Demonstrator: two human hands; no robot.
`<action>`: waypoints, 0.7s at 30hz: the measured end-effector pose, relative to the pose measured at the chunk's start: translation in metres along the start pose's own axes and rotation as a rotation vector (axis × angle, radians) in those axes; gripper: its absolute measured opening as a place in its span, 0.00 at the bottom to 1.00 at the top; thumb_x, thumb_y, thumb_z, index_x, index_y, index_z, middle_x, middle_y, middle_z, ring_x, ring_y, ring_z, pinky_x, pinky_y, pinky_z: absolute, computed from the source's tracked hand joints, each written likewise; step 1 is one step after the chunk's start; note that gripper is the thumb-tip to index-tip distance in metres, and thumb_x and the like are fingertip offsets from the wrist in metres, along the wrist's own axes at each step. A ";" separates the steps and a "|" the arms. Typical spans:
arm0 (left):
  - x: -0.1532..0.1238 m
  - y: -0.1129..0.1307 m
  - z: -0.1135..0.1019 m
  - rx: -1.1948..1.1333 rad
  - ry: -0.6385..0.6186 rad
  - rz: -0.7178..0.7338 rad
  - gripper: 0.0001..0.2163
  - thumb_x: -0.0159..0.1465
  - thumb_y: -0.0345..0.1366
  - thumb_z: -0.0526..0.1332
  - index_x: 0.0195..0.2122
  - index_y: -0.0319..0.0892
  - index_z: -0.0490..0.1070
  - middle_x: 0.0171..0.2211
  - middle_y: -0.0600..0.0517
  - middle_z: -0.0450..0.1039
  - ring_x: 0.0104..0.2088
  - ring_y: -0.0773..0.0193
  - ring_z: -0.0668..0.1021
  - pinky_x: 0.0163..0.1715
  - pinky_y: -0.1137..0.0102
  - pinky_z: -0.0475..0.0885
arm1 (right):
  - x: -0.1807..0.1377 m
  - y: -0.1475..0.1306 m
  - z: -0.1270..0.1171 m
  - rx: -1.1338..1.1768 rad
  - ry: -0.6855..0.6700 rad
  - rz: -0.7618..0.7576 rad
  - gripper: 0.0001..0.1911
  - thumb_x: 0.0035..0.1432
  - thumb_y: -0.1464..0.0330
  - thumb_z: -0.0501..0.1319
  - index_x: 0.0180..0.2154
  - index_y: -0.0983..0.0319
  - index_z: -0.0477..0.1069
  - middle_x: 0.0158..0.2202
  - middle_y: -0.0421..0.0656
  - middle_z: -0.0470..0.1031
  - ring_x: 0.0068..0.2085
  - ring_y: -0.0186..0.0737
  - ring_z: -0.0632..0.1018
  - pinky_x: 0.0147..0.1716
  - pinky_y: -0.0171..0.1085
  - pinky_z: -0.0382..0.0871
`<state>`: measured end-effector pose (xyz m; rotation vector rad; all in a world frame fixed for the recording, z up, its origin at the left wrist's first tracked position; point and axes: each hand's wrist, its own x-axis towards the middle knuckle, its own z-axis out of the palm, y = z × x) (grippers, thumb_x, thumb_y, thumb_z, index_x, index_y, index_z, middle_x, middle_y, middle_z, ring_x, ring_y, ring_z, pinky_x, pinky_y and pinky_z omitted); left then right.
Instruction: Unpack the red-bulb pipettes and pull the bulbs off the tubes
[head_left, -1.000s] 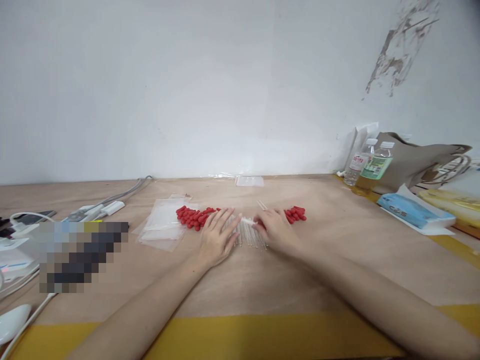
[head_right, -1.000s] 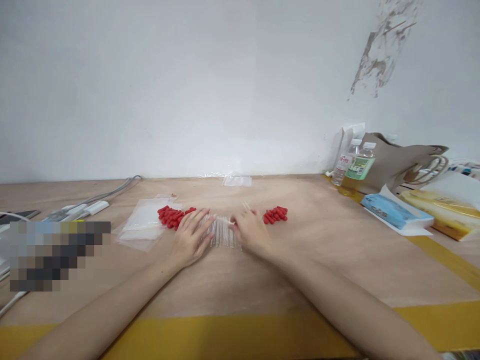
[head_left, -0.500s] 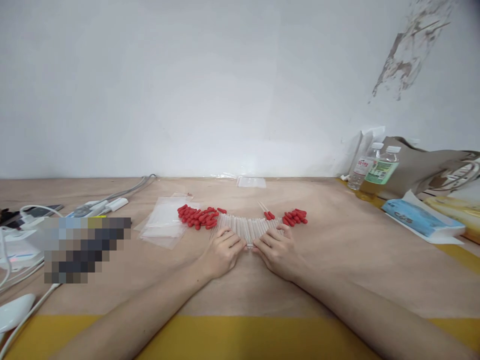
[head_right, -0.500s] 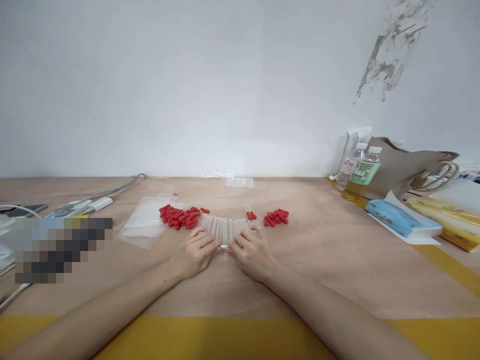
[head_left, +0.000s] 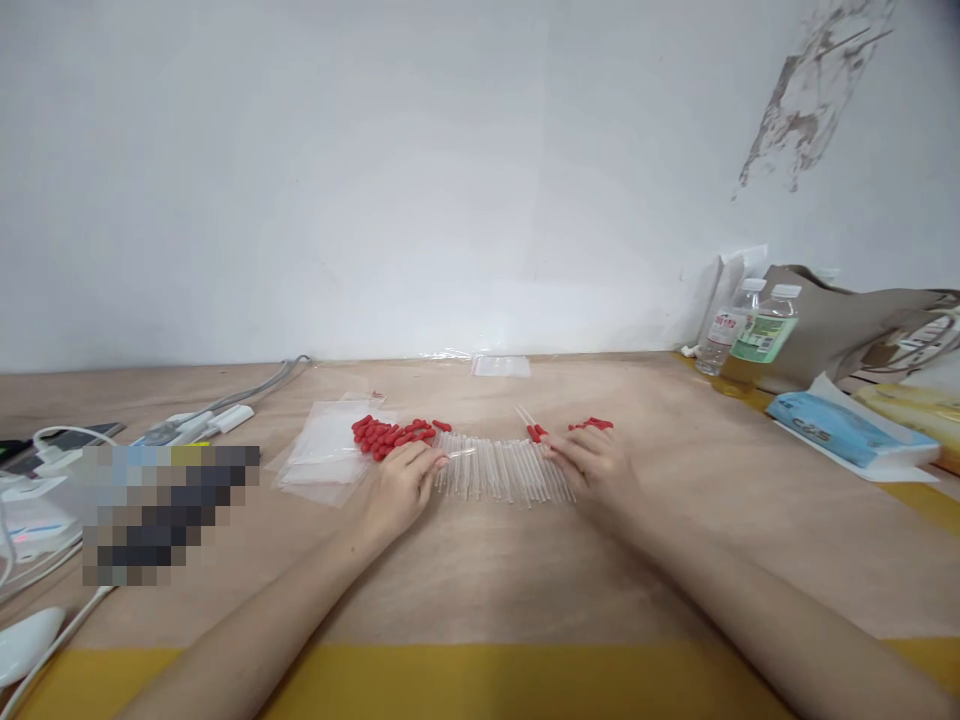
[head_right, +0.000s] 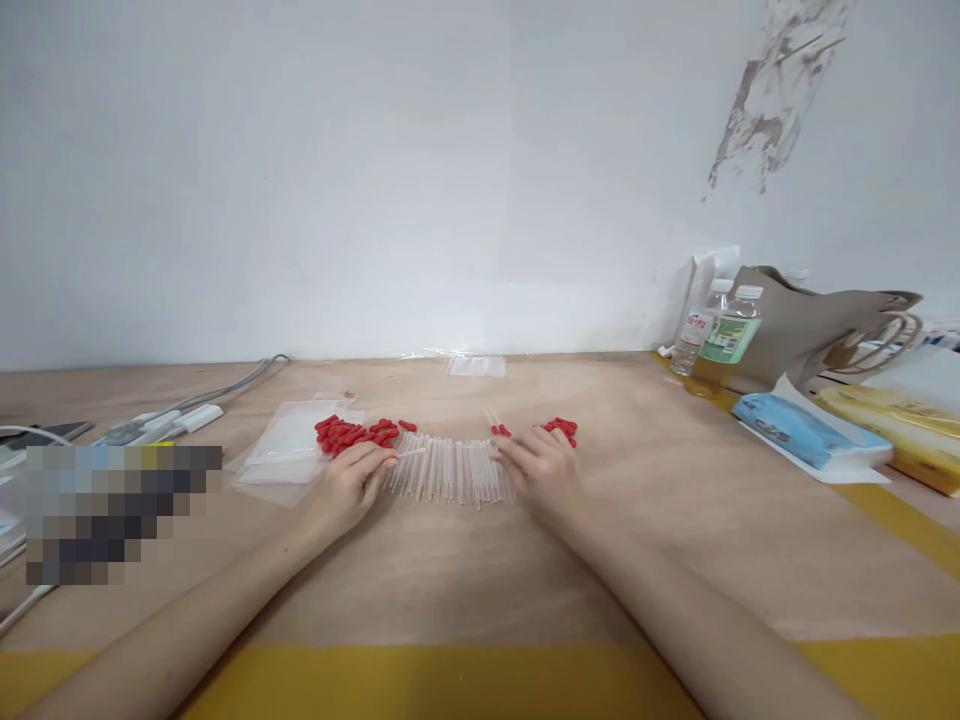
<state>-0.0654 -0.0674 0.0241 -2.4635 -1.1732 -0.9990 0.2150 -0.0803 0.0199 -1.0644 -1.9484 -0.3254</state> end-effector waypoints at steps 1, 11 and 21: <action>0.002 -0.003 0.000 -0.009 0.008 -0.034 0.10 0.64 0.33 0.49 0.35 0.41 0.70 0.30 0.50 0.69 0.33 0.64 0.72 0.34 0.69 0.67 | 0.004 0.007 -0.003 0.083 0.011 0.095 0.10 0.59 0.65 0.53 0.38 0.59 0.71 0.32 0.42 0.75 0.32 0.35 0.73 0.33 0.36 0.63; 0.005 -0.031 0.026 0.067 0.105 -0.059 0.11 0.62 0.30 0.49 0.38 0.40 0.70 0.30 0.49 0.67 0.32 0.64 0.72 0.33 0.69 0.70 | 0.014 0.103 -0.024 0.222 0.123 0.768 0.13 0.50 0.64 0.56 0.37 0.63 0.70 0.25 0.41 0.71 0.24 0.34 0.72 0.24 0.34 0.65; 0.000 -0.010 0.021 -0.023 0.001 -0.118 0.09 0.61 0.38 0.54 0.35 0.40 0.70 0.34 0.50 0.68 0.33 0.65 0.73 0.33 0.71 0.70 | -0.003 0.140 -0.002 0.237 0.097 0.843 0.15 0.44 0.60 0.61 0.31 0.65 0.70 0.26 0.43 0.72 0.25 0.34 0.72 0.26 0.33 0.66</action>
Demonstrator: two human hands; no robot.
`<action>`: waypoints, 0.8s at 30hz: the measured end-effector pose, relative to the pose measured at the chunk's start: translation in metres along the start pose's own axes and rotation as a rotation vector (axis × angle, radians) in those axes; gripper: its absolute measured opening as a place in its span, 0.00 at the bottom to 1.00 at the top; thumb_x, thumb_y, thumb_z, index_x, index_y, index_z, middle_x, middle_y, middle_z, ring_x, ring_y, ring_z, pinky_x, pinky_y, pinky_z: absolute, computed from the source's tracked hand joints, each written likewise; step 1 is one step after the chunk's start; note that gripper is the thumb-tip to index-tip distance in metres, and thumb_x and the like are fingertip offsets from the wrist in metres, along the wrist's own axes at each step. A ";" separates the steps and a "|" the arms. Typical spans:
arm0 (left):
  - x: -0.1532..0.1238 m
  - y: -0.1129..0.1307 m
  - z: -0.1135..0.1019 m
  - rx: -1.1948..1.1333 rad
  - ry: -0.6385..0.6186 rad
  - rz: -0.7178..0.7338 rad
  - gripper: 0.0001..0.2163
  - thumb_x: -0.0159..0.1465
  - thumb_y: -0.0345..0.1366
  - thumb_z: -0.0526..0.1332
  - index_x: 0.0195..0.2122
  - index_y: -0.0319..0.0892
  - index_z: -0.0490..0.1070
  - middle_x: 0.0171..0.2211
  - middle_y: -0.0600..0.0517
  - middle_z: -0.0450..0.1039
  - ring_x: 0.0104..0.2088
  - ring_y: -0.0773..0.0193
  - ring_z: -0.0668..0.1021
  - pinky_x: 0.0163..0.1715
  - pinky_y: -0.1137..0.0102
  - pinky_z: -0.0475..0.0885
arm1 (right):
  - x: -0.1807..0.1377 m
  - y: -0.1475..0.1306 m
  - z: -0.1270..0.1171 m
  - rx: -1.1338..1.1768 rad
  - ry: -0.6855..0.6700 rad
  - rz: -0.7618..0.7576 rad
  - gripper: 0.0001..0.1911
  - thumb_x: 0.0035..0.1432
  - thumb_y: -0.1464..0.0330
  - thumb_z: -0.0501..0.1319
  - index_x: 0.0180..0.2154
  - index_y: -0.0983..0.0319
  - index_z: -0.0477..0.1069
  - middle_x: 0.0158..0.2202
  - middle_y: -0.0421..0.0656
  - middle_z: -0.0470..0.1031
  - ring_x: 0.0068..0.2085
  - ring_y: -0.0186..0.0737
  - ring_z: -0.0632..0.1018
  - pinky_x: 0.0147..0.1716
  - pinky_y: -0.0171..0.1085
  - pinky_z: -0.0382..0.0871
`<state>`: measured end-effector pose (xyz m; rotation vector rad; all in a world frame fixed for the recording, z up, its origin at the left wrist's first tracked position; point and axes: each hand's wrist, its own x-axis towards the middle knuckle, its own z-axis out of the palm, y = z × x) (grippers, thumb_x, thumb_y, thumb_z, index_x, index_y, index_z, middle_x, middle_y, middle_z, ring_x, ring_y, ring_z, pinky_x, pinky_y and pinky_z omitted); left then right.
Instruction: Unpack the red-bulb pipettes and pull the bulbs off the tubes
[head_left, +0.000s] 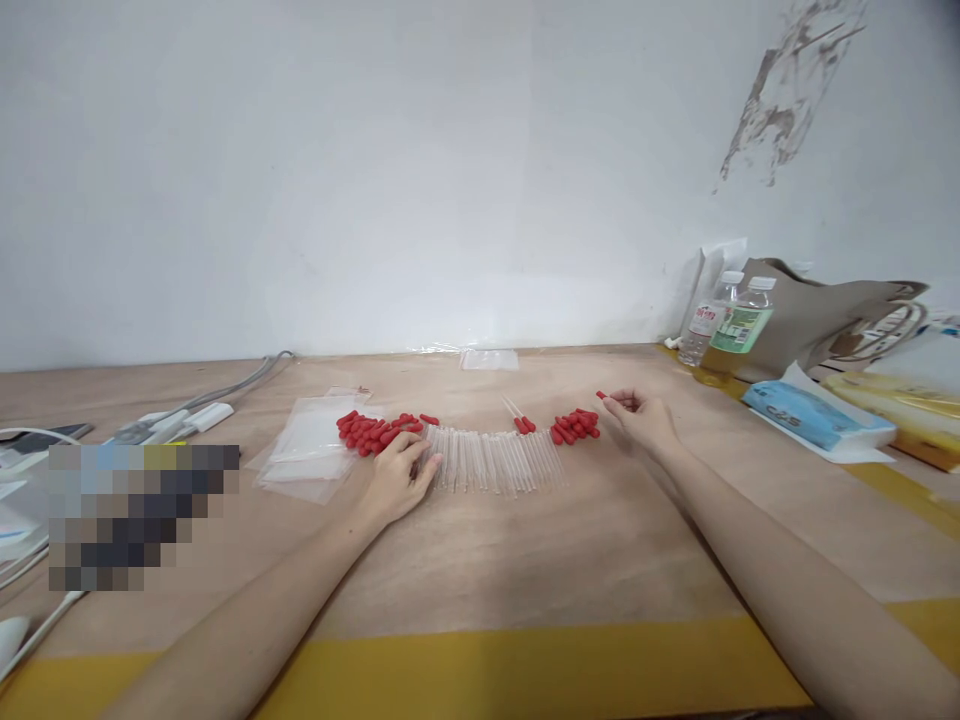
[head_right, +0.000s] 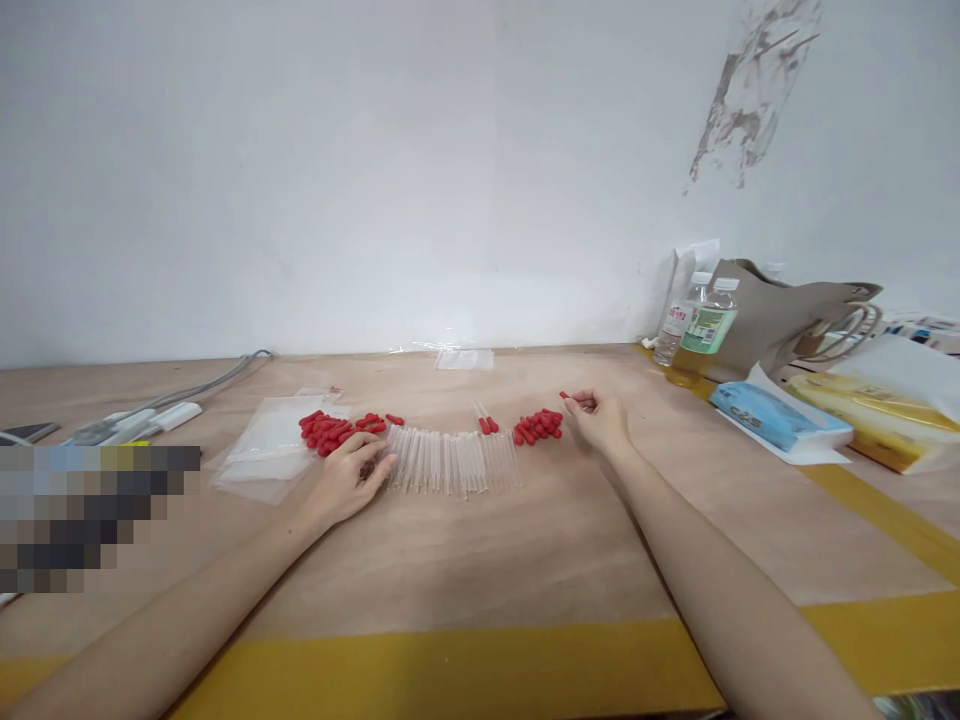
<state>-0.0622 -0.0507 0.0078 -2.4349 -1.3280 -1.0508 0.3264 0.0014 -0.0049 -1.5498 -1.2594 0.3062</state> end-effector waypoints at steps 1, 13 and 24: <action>0.000 0.001 -0.001 -0.008 0.005 0.006 0.09 0.61 0.38 0.54 0.35 0.40 0.70 0.35 0.49 0.68 0.34 0.65 0.73 0.34 0.71 0.70 | 0.000 0.001 0.001 -0.009 -0.015 -0.015 0.15 0.44 0.59 0.60 0.31 0.64 0.70 0.26 0.43 0.73 0.25 0.34 0.71 0.26 0.33 0.65; 0.001 0.004 -0.008 0.090 0.023 0.062 0.10 0.61 0.38 0.54 0.38 0.41 0.72 0.39 0.47 0.68 0.42 0.58 0.69 0.42 0.62 0.66 | 0.002 0.009 0.014 -0.180 -0.112 -0.108 0.20 0.49 0.55 0.54 0.33 0.62 0.75 0.29 0.44 0.76 0.30 0.40 0.74 0.29 0.35 0.65; 0.004 0.006 -0.014 0.147 0.015 0.063 0.10 0.60 0.38 0.55 0.38 0.43 0.73 0.42 0.47 0.67 0.45 0.55 0.68 0.44 0.59 0.64 | -0.021 -0.070 0.027 -0.424 -0.142 -0.194 0.14 0.51 0.59 0.53 0.32 0.58 0.74 0.34 0.42 0.76 0.37 0.40 0.73 0.39 0.38 0.60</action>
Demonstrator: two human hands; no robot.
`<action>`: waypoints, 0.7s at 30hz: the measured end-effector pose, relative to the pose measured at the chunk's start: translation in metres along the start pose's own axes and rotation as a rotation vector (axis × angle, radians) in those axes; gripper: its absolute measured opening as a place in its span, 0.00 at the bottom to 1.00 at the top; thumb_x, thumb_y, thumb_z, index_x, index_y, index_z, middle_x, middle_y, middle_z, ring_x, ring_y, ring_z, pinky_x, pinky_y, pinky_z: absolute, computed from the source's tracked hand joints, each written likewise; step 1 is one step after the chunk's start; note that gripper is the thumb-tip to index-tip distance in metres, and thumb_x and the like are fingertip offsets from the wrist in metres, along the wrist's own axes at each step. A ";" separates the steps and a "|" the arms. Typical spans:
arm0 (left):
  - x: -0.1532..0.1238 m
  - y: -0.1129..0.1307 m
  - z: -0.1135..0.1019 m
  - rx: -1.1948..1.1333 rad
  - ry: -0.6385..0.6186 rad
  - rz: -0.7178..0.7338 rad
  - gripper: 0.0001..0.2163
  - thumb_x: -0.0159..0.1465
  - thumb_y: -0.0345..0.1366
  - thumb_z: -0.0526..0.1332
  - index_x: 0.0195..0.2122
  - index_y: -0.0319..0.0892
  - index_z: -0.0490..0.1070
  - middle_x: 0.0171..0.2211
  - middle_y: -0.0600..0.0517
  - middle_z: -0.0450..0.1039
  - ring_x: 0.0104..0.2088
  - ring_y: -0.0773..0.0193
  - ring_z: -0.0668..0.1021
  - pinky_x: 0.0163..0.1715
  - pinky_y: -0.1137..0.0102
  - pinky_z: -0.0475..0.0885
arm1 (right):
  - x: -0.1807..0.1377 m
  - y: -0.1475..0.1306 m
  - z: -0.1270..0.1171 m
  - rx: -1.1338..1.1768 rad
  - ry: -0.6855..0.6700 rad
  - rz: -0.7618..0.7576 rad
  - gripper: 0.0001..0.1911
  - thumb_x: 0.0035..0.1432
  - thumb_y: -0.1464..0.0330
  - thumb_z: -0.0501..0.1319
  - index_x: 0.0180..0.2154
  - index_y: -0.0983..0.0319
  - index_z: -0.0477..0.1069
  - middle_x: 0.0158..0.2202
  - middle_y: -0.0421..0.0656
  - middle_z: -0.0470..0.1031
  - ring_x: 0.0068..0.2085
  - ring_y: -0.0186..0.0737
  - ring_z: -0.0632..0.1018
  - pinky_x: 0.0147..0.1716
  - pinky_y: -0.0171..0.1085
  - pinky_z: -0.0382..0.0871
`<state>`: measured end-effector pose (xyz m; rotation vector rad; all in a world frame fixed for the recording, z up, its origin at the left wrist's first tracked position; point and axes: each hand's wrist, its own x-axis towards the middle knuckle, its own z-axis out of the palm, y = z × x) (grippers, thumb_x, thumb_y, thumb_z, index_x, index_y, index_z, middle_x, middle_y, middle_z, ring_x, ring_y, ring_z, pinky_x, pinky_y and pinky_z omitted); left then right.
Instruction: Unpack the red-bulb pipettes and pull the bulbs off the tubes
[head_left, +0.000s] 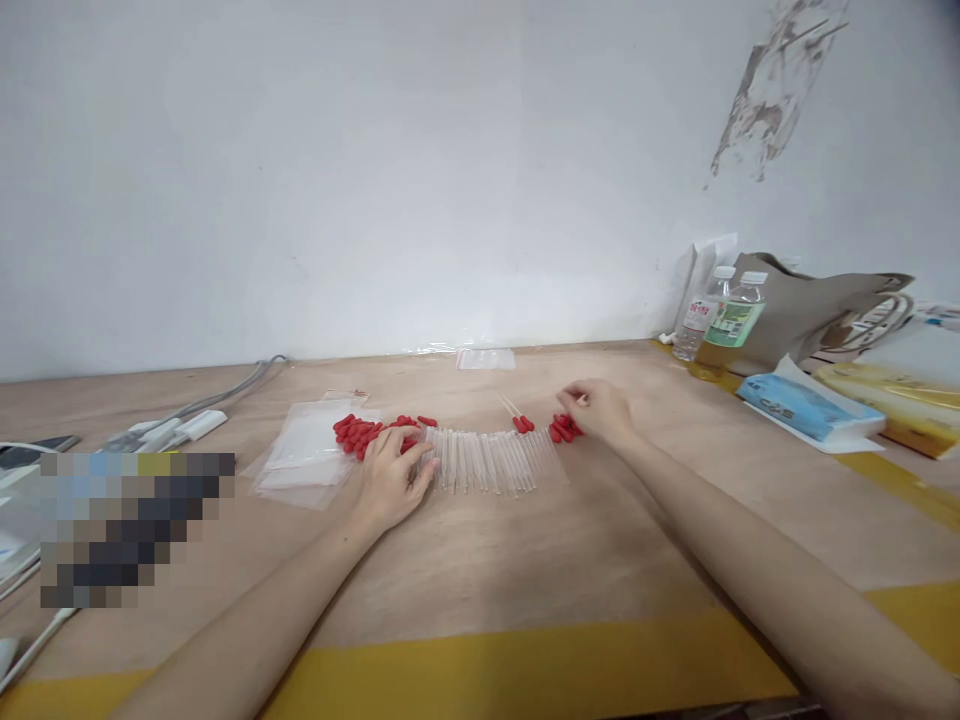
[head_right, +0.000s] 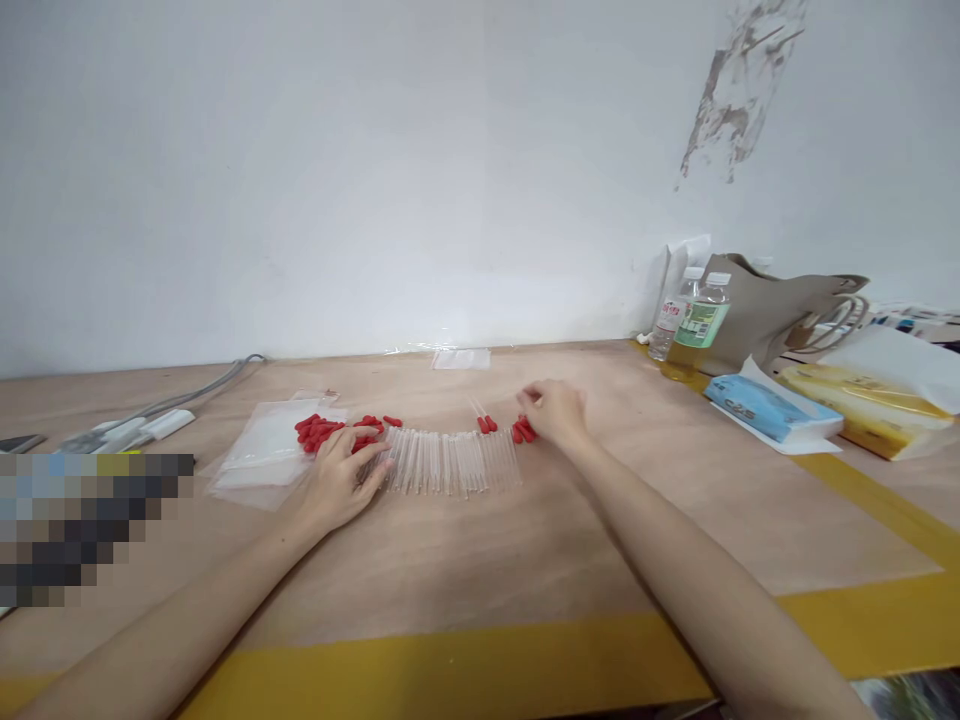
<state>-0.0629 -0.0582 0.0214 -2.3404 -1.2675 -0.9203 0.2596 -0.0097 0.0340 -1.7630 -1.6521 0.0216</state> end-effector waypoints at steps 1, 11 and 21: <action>0.000 -0.001 0.000 0.000 -0.002 0.000 0.10 0.59 0.38 0.55 0.38 0.43 0.73 0.43 0.47 0.67 0.45 0.55 0.67 0.44 0.59 0.64 | 0.001 -0.014 0.004 -0.033 -0.050 -0.011 0.12 0.50 0.60 0.55 0.29 0.57 0.74 0.32 0.41 0.76 0.37 0.40 0.73 0.40 0.39 0.59; -0.002 -0.004 -0.003 0.023 0.021 -0.018 0.12 0.58 0.37 0.56 0.43 0.45 0.70 0.44 0.47 0.67 0.47 0.54 0.67 0.45 0.57 0.61 | 0.030 -0.064 0.047 -0.273 -0.398 0.166 0.10 0.31 0.67 0.67 0.12 0.63 0.67 0.15 0.46 0.69 0.25 0.45 0.74 0.27 0.42 0.63; -0.001 -0.001 -0.005 -0.010 0.064 -0.034 0.20 0.60 0.39 0.54 0.53 0.40 0.60 0.49 0.43 0.64 0.51 0.54 0.64 0.49 0.58 0.59 | -0.017 -0.090 0.013 -0.130 -0.179 -0.184 0.09 0.57 0.64 0.54 0.34 0.60 0.70 0.33 0.45 0.74 0.39 0.43 0.72 0.42 0.45 0.57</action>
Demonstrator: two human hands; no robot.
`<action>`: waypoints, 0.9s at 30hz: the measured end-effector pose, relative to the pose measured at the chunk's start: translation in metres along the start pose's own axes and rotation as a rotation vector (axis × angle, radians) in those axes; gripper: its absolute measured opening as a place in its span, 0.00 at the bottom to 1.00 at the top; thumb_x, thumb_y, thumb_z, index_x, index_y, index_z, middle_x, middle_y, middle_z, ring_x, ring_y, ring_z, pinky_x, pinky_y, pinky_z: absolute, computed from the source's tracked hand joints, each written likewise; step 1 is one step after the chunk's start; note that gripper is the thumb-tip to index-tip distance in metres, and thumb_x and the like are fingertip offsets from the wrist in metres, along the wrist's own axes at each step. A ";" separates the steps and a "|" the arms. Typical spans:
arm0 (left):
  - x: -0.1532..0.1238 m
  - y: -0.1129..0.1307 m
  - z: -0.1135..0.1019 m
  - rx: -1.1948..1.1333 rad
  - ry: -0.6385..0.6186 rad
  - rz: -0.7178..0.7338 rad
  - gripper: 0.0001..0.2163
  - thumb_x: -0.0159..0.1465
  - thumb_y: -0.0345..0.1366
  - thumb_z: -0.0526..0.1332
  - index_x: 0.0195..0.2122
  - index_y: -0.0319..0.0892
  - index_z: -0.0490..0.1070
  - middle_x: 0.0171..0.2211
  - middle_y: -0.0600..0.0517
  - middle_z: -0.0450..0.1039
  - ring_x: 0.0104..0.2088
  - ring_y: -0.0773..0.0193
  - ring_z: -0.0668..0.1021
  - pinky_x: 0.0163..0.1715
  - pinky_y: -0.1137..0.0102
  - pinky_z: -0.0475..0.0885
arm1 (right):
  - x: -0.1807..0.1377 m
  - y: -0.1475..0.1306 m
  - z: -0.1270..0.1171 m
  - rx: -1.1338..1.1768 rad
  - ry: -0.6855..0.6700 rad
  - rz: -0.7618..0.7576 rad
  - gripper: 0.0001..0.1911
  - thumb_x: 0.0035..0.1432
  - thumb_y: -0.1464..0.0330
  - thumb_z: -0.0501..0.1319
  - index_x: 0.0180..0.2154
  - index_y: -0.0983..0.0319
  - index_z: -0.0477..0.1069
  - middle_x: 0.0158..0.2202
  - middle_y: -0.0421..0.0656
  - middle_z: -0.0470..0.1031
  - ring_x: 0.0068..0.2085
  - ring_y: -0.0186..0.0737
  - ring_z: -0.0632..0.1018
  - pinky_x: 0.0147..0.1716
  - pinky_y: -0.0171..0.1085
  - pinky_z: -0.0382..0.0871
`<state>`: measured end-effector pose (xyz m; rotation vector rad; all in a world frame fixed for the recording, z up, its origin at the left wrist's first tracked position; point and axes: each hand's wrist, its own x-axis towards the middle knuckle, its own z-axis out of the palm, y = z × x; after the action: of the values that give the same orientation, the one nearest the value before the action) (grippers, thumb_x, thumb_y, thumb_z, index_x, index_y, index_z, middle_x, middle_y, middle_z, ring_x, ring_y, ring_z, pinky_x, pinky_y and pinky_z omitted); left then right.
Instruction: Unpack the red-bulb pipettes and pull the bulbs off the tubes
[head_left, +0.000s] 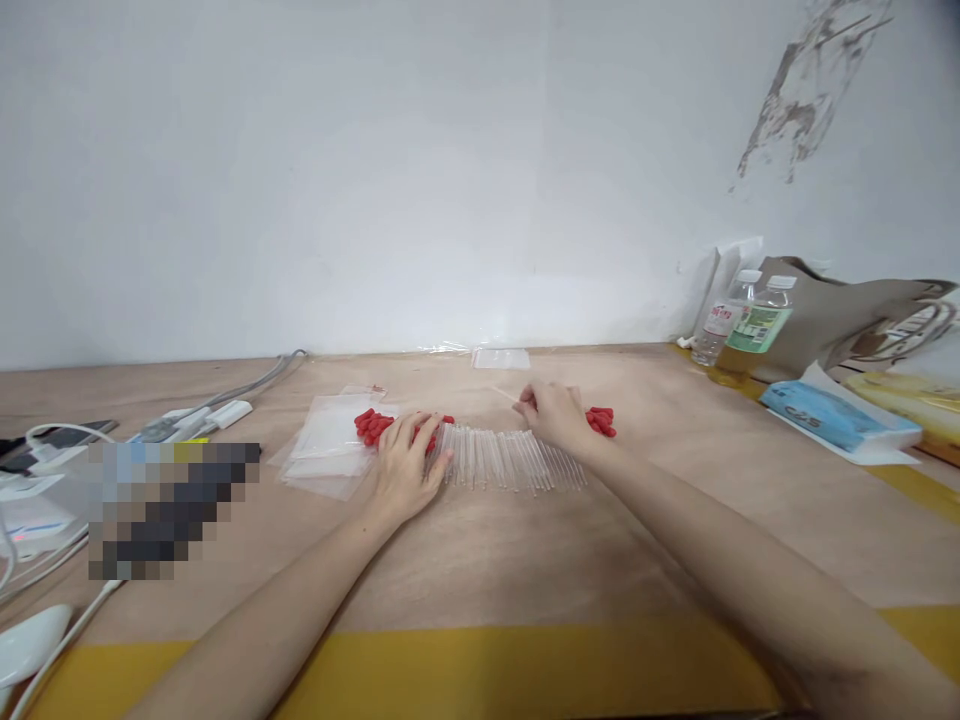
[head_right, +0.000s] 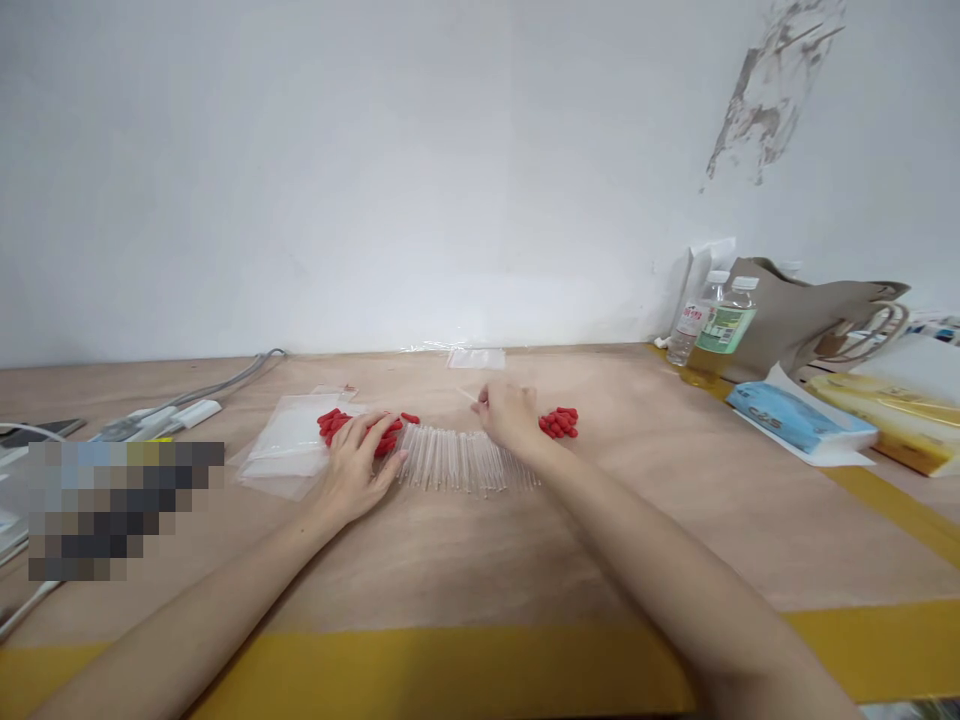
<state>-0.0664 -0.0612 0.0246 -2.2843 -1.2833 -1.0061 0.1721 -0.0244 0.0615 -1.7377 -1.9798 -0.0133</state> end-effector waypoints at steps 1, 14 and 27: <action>-0.001 0.004 0.000 -0.015 -0.002 0.016 0.20 0.61 0.38 0.54 0.54 0.39 0.59 0.50 0.43 0.63 0.52 0.54 0.63 0.50 0.58 0.59 | -0.013 -0.001 0.000 0.021 0.020 -0.092 0.09 0.56 0.64 0.55 0.37 0.60 0.70 0.36 0.44 0.74 0.41 0.42 0.71 0.43 0.42 0.57; -0.008 0.051 0.010 -0.040 -0.122 0.329 0.09 0.63 0.33 0.51 0.34 0.43 0.71 0.25 0.51 0.69 0.30 0.64 0.69 0.38 0.63 0.60 | -0.088 0.006 0.026 -0.001 0.363 -0.736 0.07 0.59 0.70 0.53 0.34 0.60 0.70 0.26 0.39 0.72 0.32 0.34 0.68 0.42 0.41 0.53; -0.010 0.012 0.002 -0.123 0.000 0.096 0.09 0.63 0.33 0.51 0.32 0.41 0.71 0.25 0.52 0.68 0.29 0.65 0.70 0.35 0.66 0.64 | -0.085 0.035 0.013 0.053 0.429 -0.587 0.09 0.58 0.71 0.53 0.29 0.61 0.71 0.24 0.40 0.74 0.30 0.35 0.69 0.38 0.40 0.53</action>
<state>-0.0588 -0.0730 0.0163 -2.4124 -1.1282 -1.0787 0.2047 -0.0925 0.0082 -0.9612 -2.0480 -0.4849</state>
